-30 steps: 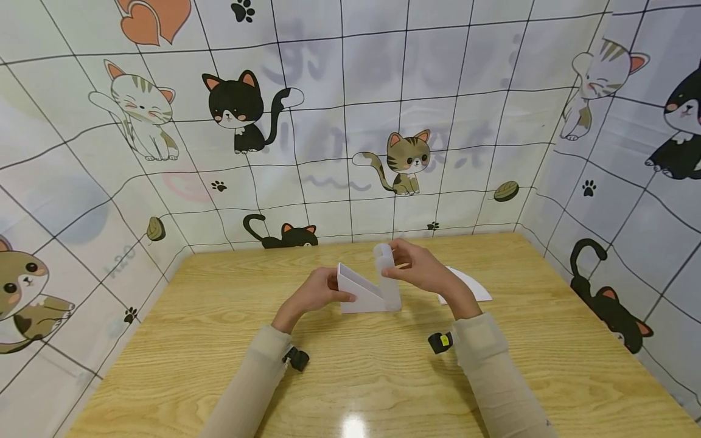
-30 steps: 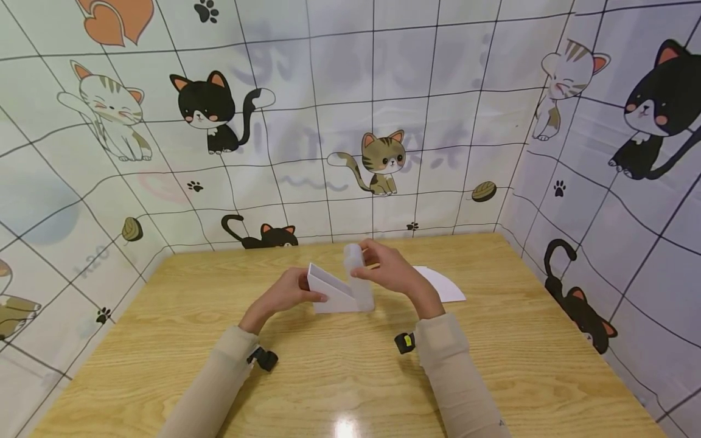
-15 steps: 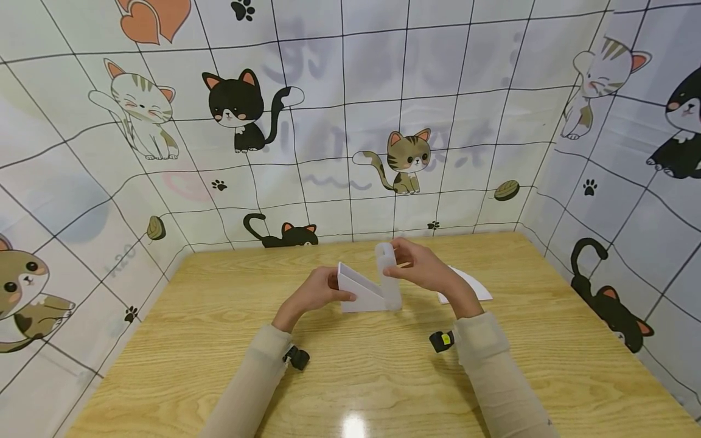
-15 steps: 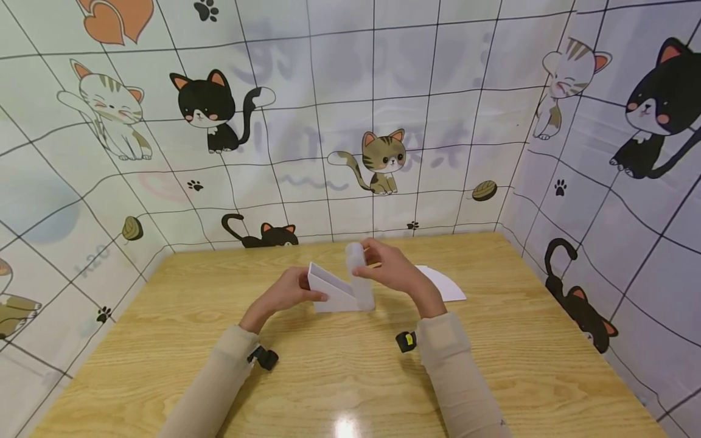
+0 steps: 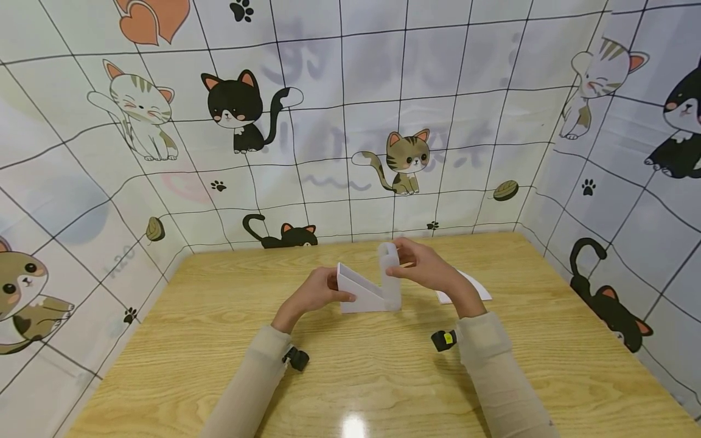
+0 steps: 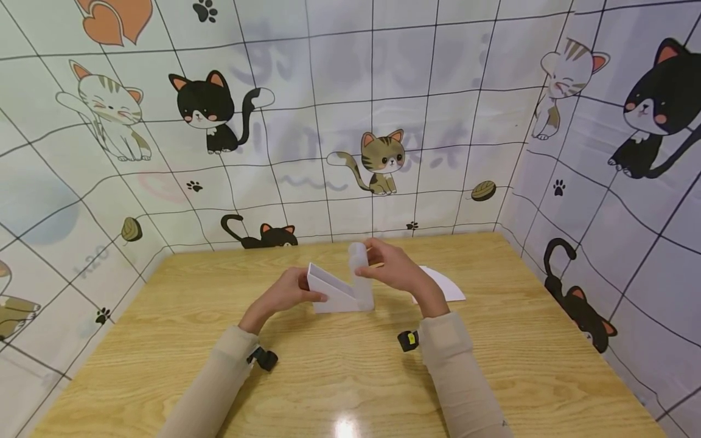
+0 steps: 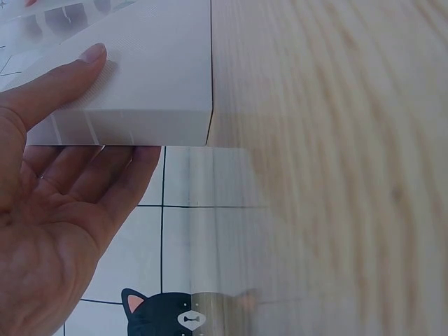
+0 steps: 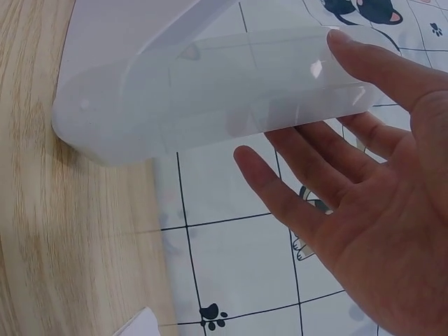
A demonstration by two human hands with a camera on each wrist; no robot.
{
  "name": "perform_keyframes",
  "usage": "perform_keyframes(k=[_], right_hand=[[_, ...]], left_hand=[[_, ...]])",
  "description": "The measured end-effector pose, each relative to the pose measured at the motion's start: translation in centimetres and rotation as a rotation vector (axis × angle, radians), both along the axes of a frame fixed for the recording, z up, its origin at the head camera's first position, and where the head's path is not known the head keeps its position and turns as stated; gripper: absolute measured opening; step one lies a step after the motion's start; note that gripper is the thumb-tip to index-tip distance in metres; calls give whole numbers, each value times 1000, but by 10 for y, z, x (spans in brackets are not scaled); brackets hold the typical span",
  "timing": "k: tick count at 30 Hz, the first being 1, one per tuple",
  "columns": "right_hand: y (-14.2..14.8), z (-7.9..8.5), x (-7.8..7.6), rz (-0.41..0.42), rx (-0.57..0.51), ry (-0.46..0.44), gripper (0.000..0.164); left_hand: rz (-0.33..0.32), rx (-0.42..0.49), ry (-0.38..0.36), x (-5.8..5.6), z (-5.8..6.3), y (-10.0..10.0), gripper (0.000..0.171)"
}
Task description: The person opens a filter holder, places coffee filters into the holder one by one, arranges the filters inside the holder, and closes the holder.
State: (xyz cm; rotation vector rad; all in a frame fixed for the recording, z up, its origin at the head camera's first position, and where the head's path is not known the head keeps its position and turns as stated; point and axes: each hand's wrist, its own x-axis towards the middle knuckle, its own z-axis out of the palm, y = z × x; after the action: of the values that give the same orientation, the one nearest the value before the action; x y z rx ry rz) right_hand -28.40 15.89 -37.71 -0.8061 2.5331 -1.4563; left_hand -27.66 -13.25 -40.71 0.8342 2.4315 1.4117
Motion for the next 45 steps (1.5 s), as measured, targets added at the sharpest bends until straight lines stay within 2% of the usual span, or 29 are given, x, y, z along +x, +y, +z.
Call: perform_keyframes(k=[17, 37, 44, 45], right_hand=[[7, -2, -1, 7, 10, 31, 43], [14, 1, 1, -4, 8, -2, 43], [16, 0, 0, -11, 10, 1, 43], [16, 0, -1, -12, 13, 2, 43]], left_hand=[[17, -10, -2, 0, 0, 0, 33], [19, -7, 3, 0, -2, 0, 33], [26, -8, 20, -23, -33, -3, 37], [27, -7, 21, -23, -33, -3, 37]])
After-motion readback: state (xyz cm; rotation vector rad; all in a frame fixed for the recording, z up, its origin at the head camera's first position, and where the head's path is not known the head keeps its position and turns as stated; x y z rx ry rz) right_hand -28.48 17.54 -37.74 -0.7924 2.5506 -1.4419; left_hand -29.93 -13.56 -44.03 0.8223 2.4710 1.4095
